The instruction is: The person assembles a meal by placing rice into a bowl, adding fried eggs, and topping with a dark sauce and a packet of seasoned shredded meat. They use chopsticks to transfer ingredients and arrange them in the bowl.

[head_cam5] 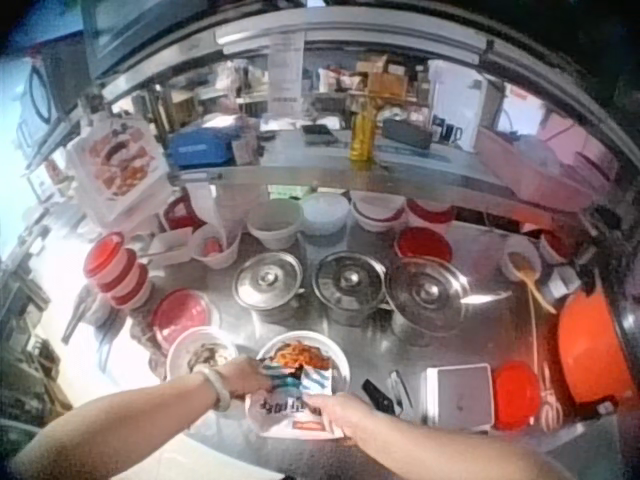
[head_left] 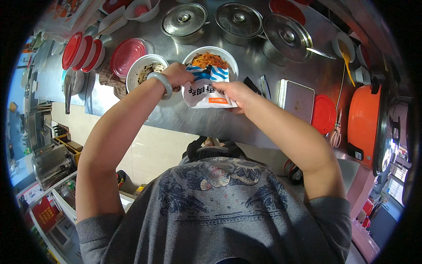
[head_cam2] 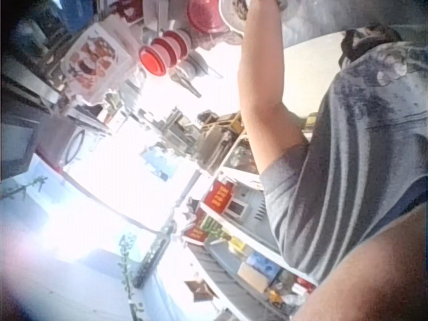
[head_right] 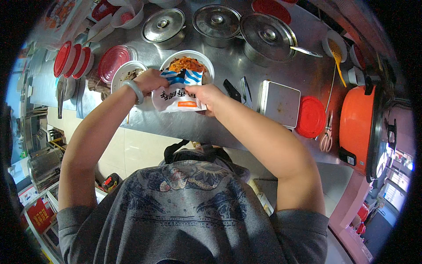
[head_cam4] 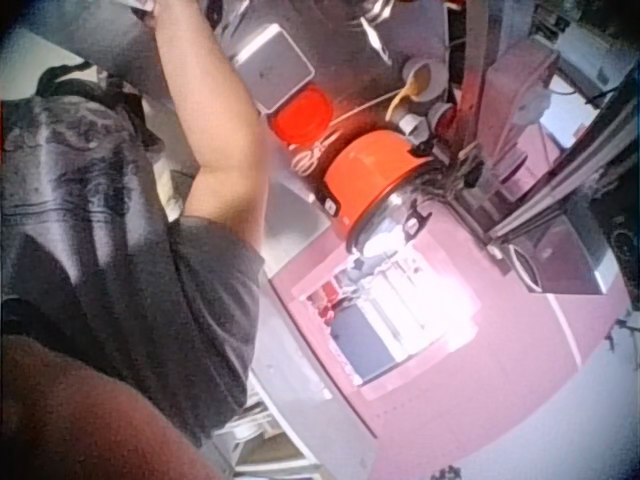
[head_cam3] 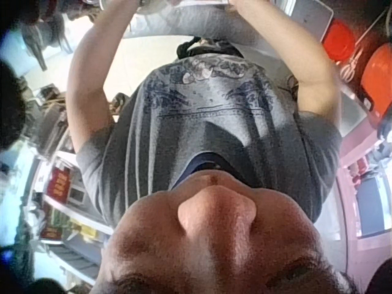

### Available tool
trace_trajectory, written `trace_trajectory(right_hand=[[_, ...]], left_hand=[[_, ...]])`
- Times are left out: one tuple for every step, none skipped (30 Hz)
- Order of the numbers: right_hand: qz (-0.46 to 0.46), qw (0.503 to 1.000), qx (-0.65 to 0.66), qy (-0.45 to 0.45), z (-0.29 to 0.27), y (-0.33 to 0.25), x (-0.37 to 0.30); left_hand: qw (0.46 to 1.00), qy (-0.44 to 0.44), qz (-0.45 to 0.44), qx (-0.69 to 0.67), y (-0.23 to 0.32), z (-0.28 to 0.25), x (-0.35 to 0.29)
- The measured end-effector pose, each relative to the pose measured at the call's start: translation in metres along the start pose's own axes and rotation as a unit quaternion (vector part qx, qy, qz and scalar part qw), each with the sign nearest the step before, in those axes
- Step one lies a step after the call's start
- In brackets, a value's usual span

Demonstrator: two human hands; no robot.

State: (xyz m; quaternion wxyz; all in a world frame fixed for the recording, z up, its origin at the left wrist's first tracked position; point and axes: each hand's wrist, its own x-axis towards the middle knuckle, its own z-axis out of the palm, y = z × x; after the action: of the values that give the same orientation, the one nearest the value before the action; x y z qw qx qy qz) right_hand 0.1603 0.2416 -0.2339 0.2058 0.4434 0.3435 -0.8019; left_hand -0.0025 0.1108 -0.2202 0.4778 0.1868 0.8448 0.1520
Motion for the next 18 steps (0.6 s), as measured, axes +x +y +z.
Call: trace_trajectory(right_hand=[[0.008,0.999,-0.043,0.015,0.001,0.001,0.000],[0.015,0.996,-0.085,0.030,0.001,0.001,-0.001],[0.004,0.997,-0.072,0.026,0.004,0.004,-0.001],[0.012,1.000,-0.017,-0.007,0.004,0.005,-0.001],[0.010,1.000,0.024,-0.009,0.006,0.007,-0.001],[0.026,0.997,0.071,-0.004,0.008,0.011,0.000],[0.001,0.998,0.057,-0.022,0.008,0.012,0.000],[-0.003,0.999,0.048,-0.007,0.010,0.015,0.002],[0.008,0.999,0.047,-0.008,0.011,0.016,0.003],[0.012,0.998,0.057,-0.021,0.012,0.018,0.004],[0.031,0.994,0.094,-0.035,0.014,0.020,0.005],[0.041,0.992,0.108,-0.052,0.015,0.022,0.005],[0.041,0.988,0.129,-0.069,0.018,0.024,0.006],[0.039,0.984,0.149,-0.086,0.020,0.027,0.005],[0.030,0.990,0.106,-0.093,0.023,0.029,0.005],[0.035,0.988,0.124,-0.084,0.026,0.032,0.005],[0.039,0.986,0.143,-0.074,0.029,0.035,0.004],[0.044,0.984,0.162,-0.065,0.032,0.037,0.005]], left_hand=[[1.000,-0.001,-0.001,0.003,0.000,-0.001,-0.001],[1.000,0.009,0.004,0.000,0.001,-0.002,-0.001],[1.000,0.013,0.001,-0.004,0.001,-0.002,-0.001],[1.000,0.016,-0.001,-0.007,0.001,-0.002,-0.001],[1.000,0.023,0.013,0.008,0.000,-0.002,-0.001],[0.999,0.031,0.026,0.024,0.000,-0.002,-0.002],[0.998,0.036,0.027,0.048,-0.001,-0.002,-0.002],[0.995,0.046,0.055,0.067,-0.002,-0.002,-0.003],[0.991,0.053,0.073,0.094,-0.002,-0.002,-0.003],[0.987,0.058,0.093,0.121,-0.003,-0.002,-0.003],[0.984,0.065,0.090,0.140,-0.003,-0.003,-0.003],[0.981,0.069,0.089,0.160,-0.002,-0.004,-0.003],[0.976,0.083,0.092,0.178,-0.002,-0.004,-0.003],[0.975,0.080,0.095,0.182,-0.002,-0.005,-0.004],[0.974,0.086,0.101,0.185,-0.001,-0.006,-0.005],[0.971,0.088,0.101,0.196,-0.001,-0.006,-0.007],[0.971,0.095,0.115,0.188,-0.001,-0.007,-0.010],[0.969,0.100,0.122,0.188,-0.001,-0.007,-0.013]])
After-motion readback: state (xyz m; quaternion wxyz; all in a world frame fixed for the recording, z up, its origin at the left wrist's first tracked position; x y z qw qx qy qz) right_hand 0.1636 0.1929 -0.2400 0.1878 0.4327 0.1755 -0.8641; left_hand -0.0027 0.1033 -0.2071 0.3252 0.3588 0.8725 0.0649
